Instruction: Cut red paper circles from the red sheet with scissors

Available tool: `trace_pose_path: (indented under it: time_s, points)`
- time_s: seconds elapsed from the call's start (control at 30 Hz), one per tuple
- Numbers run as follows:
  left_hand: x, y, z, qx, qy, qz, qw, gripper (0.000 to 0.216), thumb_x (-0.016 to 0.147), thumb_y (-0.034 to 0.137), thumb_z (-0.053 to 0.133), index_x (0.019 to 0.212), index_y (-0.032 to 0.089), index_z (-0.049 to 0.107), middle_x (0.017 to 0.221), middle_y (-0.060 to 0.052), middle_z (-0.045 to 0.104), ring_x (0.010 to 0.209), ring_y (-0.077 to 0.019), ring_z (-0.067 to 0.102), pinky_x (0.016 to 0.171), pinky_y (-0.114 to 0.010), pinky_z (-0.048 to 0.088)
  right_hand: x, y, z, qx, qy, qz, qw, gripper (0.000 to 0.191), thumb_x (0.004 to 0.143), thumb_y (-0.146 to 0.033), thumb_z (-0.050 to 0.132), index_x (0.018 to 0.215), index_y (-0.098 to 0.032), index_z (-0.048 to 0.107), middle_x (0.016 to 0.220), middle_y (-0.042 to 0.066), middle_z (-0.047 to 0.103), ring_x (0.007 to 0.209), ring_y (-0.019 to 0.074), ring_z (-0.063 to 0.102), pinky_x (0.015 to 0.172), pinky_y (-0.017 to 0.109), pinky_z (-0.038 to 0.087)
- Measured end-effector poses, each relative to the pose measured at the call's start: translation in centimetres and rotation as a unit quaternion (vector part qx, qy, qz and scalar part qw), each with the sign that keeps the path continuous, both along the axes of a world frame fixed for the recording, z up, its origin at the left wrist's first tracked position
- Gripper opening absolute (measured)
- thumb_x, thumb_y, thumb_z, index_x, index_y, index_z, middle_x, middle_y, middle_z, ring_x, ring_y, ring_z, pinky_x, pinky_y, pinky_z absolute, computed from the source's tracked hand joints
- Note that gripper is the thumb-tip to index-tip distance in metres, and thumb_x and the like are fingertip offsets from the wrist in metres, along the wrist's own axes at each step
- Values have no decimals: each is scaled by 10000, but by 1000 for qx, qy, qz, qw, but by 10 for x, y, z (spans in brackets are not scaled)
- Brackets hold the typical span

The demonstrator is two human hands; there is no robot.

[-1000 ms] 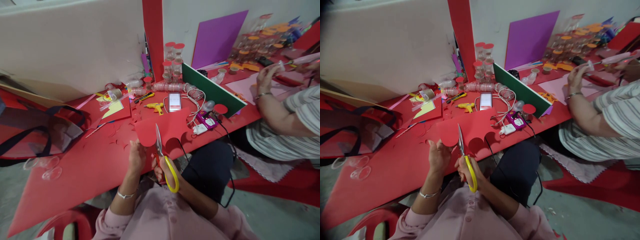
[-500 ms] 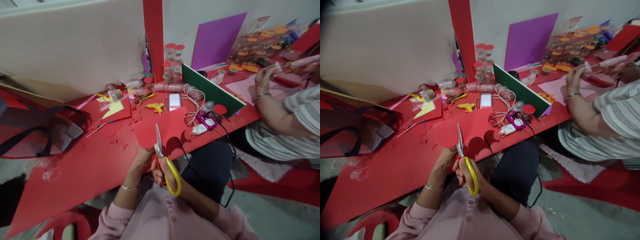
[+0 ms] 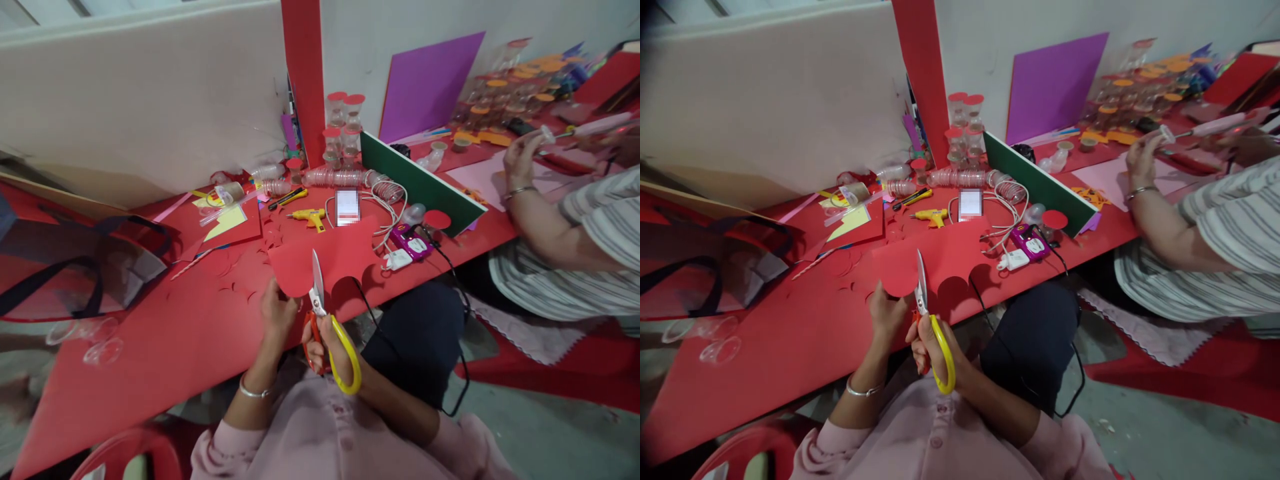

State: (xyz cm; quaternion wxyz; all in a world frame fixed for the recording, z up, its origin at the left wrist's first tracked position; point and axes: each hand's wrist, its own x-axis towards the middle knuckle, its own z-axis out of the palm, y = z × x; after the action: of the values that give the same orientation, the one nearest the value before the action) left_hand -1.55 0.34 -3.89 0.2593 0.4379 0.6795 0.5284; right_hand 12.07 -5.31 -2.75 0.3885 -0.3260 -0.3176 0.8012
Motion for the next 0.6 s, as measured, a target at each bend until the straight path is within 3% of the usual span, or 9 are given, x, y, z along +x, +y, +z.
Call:
trace_pose_path:
  time_s: [0.1,0.2,0.3,0.4,0.5,0.6]
  points:
    - [5,0,9,19,-79,-11,997,291,669,221,811,926,192,678,841,-2,733,724,-142,632,660,-227,486,1,0,2,5,-7,-2,1000,763,747,-967,542,804,-206,535,537,-105,365,405,57,356,406,198,365]
    - [3,-3,25,0,-174,-67,982,361,610,214,844,925,185,671,864,-15,743,695,-131,647,638,-221,501,2,-1,1,13,-15,0,1000,762,754,-968,528,809,-208,535,540,-103,367,406,60,361,401,198,370]
    - [-4,-9,39,-18,-287,-112,951,331,632,234,808,910,201,633,727,40,680,513,-81,560,501,-188,438,3,-3,-2,13,-29,-1,999,759,755,-966,530,814,-209,535,547,-104,366,401,59,361,396,200,377]
    - [-6,-16,51,-17,-405,-115,907,296,724,375,748,911,215,582,668,59,624,457,-85,549,427,-183,410,3,-4,-5,11,-51,-1,999,770,746,-976,524,818,-209,537,537,-107,358,393,61,356,392,203,372]
    - [5,-20,56,22,-423,-77,903,402,791,546,735,959,232,547,656,64,615,415,-99,557,351,-180,349,4,-6,-5,25,-76,-13,997,769,753,-975,514,821,-209,536,536,-100,368,410,66,364,407,205,368]
    - [24,-22,55,33,-400,-46,915,471,745,536,835,957,242,535,566,108,537,386,-93,536,358,-171,342,6,-8,-4,57,-109,-22,992,747,797,-956,485,807,-210,526,529,-84,397,428,76,390,433,211,364]
